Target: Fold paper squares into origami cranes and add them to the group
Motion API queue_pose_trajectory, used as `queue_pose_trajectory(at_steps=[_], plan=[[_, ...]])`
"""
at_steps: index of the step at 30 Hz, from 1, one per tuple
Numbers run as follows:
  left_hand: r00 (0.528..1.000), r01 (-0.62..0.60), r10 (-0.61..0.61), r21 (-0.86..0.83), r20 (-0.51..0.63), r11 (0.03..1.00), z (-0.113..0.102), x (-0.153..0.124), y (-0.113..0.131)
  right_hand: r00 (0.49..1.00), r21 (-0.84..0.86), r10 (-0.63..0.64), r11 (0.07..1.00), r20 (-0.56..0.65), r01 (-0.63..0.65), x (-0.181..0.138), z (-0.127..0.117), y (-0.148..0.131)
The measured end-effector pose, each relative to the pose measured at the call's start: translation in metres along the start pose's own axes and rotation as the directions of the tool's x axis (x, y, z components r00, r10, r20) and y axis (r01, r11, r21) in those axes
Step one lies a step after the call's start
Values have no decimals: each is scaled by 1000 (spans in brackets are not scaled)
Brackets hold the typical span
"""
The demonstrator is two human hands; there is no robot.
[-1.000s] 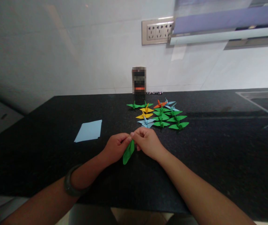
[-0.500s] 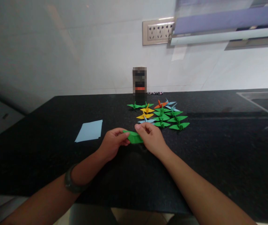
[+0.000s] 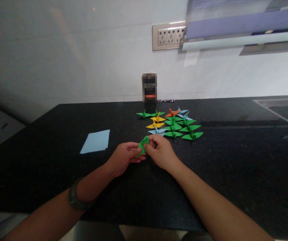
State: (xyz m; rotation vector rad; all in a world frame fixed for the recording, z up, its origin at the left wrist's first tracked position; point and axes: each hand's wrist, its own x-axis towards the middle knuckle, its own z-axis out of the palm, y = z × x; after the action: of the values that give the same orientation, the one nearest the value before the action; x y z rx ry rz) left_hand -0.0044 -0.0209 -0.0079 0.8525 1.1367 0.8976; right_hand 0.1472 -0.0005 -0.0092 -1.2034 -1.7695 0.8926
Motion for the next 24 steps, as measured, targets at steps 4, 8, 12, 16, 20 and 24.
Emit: queue_pose_trajectory(at_steps=[4, 8, 12, 16, 20, 24], plan=[[1000, 6, -6, 44, -6, 999, 2, -1, -1, 996, -124, -62, 991, -56, 55, 1, 1, 3], [998, -38, 43, 111, -39, 993, 5, -1, -1, 987, -202, -118, 975, -111, 94, 0, 3, 5], [995, -61, 71, 146, -64, 987, 6, -2, 2, 975, -271, -195, 949, -110, 159, -2, 3, 3], [994, -50, 64, 151, -83, 987, 6, -2, 2, 962, -345, -246, 919, -118, 193, -2, 1, -1], [993, -54, 66, 127, -95, 990, 7, -2, 0, 970, -332, -201, 932, -139, 145, -2, 1, -2], [994, -76, 87, 150, -70, 986, 6, -2, 0, 981, -306, -126, 949, -151, 75, -1, 3, -1]])
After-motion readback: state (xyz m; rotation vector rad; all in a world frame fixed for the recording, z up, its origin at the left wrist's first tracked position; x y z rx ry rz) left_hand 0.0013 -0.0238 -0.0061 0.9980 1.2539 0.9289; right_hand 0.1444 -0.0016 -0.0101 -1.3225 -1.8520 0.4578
